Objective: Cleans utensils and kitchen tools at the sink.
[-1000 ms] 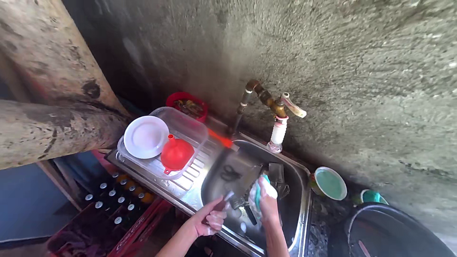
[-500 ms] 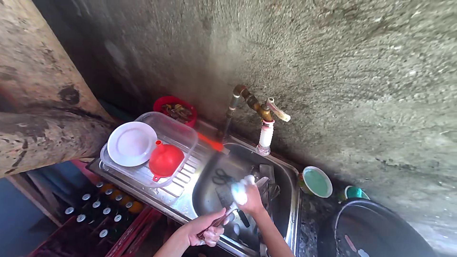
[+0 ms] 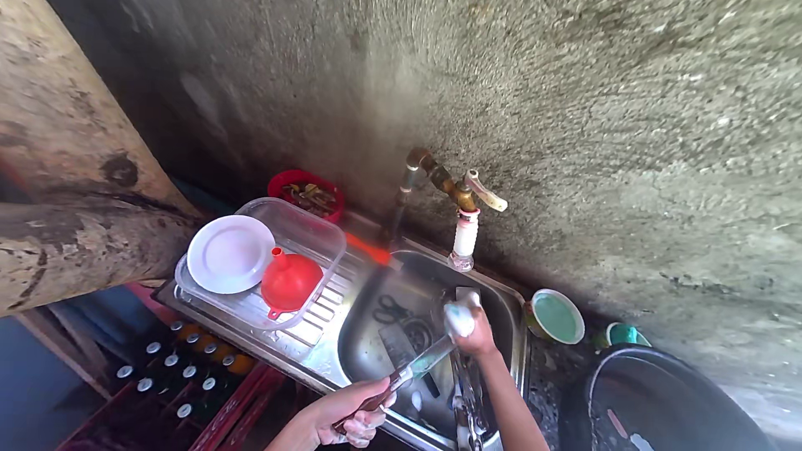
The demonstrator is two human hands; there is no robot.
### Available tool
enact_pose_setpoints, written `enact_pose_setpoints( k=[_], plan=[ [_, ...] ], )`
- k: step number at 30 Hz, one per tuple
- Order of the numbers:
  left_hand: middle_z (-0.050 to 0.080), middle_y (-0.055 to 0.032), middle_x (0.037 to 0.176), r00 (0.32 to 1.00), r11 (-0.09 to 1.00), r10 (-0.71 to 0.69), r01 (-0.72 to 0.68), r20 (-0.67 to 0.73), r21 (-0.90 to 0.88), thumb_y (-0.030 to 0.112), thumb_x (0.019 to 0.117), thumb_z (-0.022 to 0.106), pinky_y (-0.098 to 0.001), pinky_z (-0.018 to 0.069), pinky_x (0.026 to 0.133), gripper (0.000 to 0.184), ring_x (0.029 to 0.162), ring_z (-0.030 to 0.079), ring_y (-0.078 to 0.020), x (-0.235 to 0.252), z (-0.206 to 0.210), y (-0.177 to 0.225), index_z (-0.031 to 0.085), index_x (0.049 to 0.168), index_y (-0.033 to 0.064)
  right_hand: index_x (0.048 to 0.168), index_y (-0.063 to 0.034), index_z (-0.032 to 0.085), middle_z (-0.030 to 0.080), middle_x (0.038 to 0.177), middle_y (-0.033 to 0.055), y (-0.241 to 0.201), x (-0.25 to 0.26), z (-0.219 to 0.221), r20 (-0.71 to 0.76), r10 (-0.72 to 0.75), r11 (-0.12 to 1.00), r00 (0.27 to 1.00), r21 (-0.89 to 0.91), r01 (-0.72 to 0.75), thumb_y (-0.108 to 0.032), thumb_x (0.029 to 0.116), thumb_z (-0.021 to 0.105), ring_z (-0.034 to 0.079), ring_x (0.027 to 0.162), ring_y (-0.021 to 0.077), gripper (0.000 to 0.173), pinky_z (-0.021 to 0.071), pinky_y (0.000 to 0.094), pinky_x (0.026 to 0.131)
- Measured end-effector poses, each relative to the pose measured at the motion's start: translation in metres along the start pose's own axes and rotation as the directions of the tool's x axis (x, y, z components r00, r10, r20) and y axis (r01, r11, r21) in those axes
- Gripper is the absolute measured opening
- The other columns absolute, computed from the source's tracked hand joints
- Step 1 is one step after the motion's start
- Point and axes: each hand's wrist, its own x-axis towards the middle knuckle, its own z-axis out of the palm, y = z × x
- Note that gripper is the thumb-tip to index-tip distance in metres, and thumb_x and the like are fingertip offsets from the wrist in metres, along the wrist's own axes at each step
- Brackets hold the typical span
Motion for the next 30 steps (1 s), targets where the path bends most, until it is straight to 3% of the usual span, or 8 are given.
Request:
enact_pose_setpoints(
  k=[4, 6, 8, 12, 16, 24, 27, 30],
  plan=[
    [0.042, 0.0096, 0.056, 0.995, 0.985, 0.043, -0.027, -0.094, 0.169, 0.045, 0.1103, 0.017, -0.0101, 0.0359, 0.041, 0.045, 0.040, 0.038, 0.0036, -0.018, -0.001, -0.003, 0.051, 0.102, 0.0172, 0.099, 0.0160, 0.070, 0.070, 0.095, 0.0341, 0.036, 0.000, -0.030, -0.166, 0.144, 0.973, 0.976, -0.155, -0.170, -0.025, 0.0809, 0.072, 0.070, 0.094, 0.0492, 0.045, 0.0525, 0.0639, 0.088],
    [0.044, 0.0077, 0.058, 0.953, 0.890, 0.135, 0.004, -0.270, 0.456, 0.039, 0.1121, 0.017, -0.0127, 0.0354, 0.040, 0.043, 0.041, 0.038, 0.0009, -0.027, 0.007, 0.000, 0.051, 0.106, 0.0137, 0.115, 0.0193, 0.064, 0.068, 0.110, 0.0333, 0.042, 0.006, -0.051, -0.280, 0.389, 0.921, 0.877, 0.091, -0.379, -0.011, 0.0905, 0.067, 0.068, 0.105, 0.0410, 0.039, 0.0506, 0.0549, 0.099],
    [0.046, 0.0022, 0.067, 0.887, 0.644, 0.266, 0.128, -0.377, 0.755, 0.034, 0.1121, 0.033, -0.0231, 0.0403, 0.049, 0.034, 0.050, 0.043, -0.0072, -0.028, 0.014, 0.003, 0.055, 0.117, 0.0092, 0.106, 0.0053, 0.063, 0.070, 0.084, 0.0059, 0.027, 0.020, -0.065, -0.326, 0.594, 0.771, 0.735, 0.492, -0.405, -0.012, 0.1027, 0.047, 0.068, 0.069, 0.0106, 0.024, 0.0589, 0.0264, 0.065],
    [0.068, -0.0245, 0.099, 0.812, 0.199, 0.405, 0.371, -0.421, 0.907, 0.042, 0.1087, 0.045, -0.0605, 0.0497, 0.089, 0.049, 0.095, 0.066, -0.0411, -0.008, 0.030, 0.003, 0.059, 0.133, 0.0020, 0.104, -0.0086, 0.057, 0.058, 0.061, -0.0049, -0.041, 0.011, -0.080, 0.254, 0.611, 0.178, 0.750, 0.879, -0.442, -0.013, 0.1095, 0.035, 0.051, 0.043, 0.0029, 0.024, 0.0452, 0.0186, 0.039],
    [0.071, -0.0248, 0.103, 0.804, -0.034, 0.461, 0.439, -0.376, 0.898, 0.044, 0.1089, 0.044, -0.0626, 0.0508, 0.088, 0.050, 0.100, 0.069, -0.0443, 0.009, 0.047, 0.000, 0.060, 0.132, 0.0021, 0.074, -0.0142, 0.049, 0.047, 0.047, -0.0052, -0.091, 0.003, -0.050, 0.366, 0.544, -0.039, 0.755, 0.910, -0.413, -0.030, 0.1136, 0.019, 0.045, 0.035, 0.0040, 0.053, 0.0394, 0.0186, 0.035],
    [0.073, -0.0220, 0.093, 0.733, -0.175, 0.640, 0.432, -0.231, 0.885, 0.041, 0.1073, 0.049, -0.0581, 0.0557, 0.073, 0.047, 0.085, 0.073, -0.0424, 0.013, 0.056, -0.004, 0.065, 0.126, 0.0018, 0.093, -0.0084, 0.054, 0.056, 0.057, -0.0055, -0.119, -0.016, -0.016, 0.227, 0.745, 0.087, 0.627, 0.899, -0.429, -0.016, 0.1104, 0.030, 0.056, 0.047, 0.0031, 0.030, 0.0498, 0.0200, 0.045],
    [0.073, -0.0198, 0.087, 0.702, -0.206, 0.688, 0.430, -0.182, 0.879, 0.042, 0.1065, 0.049, -0.0559, 0.0564, 0.068, 0.046, 0.079, 0.073, -0.0397, 0.013, 0.055, -0.005, 0.067, 0.123, 0.0026, 0.095, -0.0015, 0.058, 0.060, 0.068, -0.0065, -0.106, -0.037, 0.008, 0.097, 0.567, 0.352, 0.818, 0.869, -0.347, -0.008, 0.1007, 0.035, 0.058, 0.060, -0.0006, 0.025, 0.0515, 0.0194, 0.060],
    [0.071, -0.0171, 0.079, 0.622, -0.276, 0.781, 0.428, -0.059, 0.861, 0.039, 0.1036, 0.055, -0.0520, 0.0567, 0.059, 0.042, 0.070, 0.073, -0.0366, 0.016, 0.052, -0.011, 0.071, 0.115, 0.0019, 0.125, 0.0184, 0.055, 0.068, 0.113, 0.0213, -0.095, -0.051, 0.013, 0.095, 0.343, 0.744, 0.935, 0.580, -0.332, -0.001, 0.0889, 0.064, 0.065, 0.107, 0.0160, 0.042, 0.0513, 0.0292, 0.099]
  ],
)
